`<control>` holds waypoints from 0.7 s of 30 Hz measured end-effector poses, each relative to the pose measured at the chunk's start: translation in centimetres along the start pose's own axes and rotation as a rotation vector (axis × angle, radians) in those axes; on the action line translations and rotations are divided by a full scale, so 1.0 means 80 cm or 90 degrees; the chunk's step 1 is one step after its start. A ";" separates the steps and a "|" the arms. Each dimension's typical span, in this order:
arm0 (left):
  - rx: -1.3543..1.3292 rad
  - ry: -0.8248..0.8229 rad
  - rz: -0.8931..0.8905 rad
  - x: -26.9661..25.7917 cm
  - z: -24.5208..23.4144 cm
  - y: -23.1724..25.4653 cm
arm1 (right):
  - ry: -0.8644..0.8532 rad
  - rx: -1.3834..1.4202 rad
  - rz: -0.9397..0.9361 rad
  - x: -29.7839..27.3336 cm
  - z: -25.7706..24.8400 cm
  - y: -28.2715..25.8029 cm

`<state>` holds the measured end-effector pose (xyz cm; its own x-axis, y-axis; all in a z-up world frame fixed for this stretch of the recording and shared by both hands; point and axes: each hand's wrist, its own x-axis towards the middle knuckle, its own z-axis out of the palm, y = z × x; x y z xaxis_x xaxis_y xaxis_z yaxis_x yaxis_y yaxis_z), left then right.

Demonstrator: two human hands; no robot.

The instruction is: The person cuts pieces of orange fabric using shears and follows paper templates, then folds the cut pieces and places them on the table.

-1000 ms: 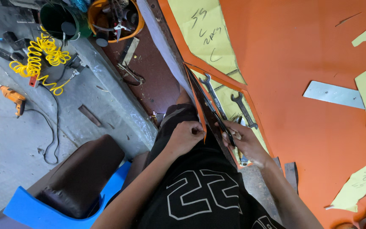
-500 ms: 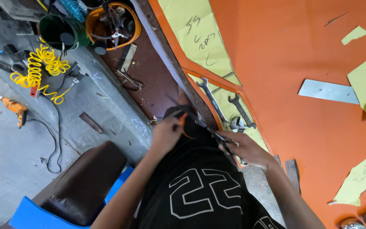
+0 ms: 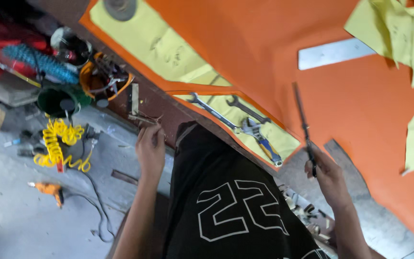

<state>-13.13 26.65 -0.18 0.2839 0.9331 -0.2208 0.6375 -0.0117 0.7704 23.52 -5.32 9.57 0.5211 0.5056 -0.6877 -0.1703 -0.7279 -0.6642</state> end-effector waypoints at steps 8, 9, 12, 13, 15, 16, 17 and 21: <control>0.189 -0.182 0.478 0.060 0.054 0.152 | 0.402 -0.440 -0.178 -0.015 0.000 0.061; 0.234 -0.212 0.536 0.064 0.056 0.155 | 0.413 -0.459 -0.177 -0.013 -0.002 0.060; 0.298 -0.299 0.618 0.077 0.067 0.161 | 0.447 -0.512 -0.103 -0.004 0.003 0.051; 0.322 -0.314 0.640 0.083 0.069 0.164 | 0.460 -0.528 -0.064 -0.001 0.003 0.046; 0.369 -0.347 0.681 0.085 0.071 0.166 | 0.466 -0.522 -0.041 -0.001 0.005 0.043; 0.345 -0.370 0.685 0.086 0.071 0.168 | 0.468 -0.520 -0.030 0.000 0.006 0.041; 0.321 -0.394 0.689 0.089 0.072 0.169 | 0.488 -0.542 -0.026 0.001 0.007 0.039; 0.331 -0.453 0.688 0.090 0.076 0.175 | 0.518 -0.577 -0.047 -0.005 0.040 0.023</control>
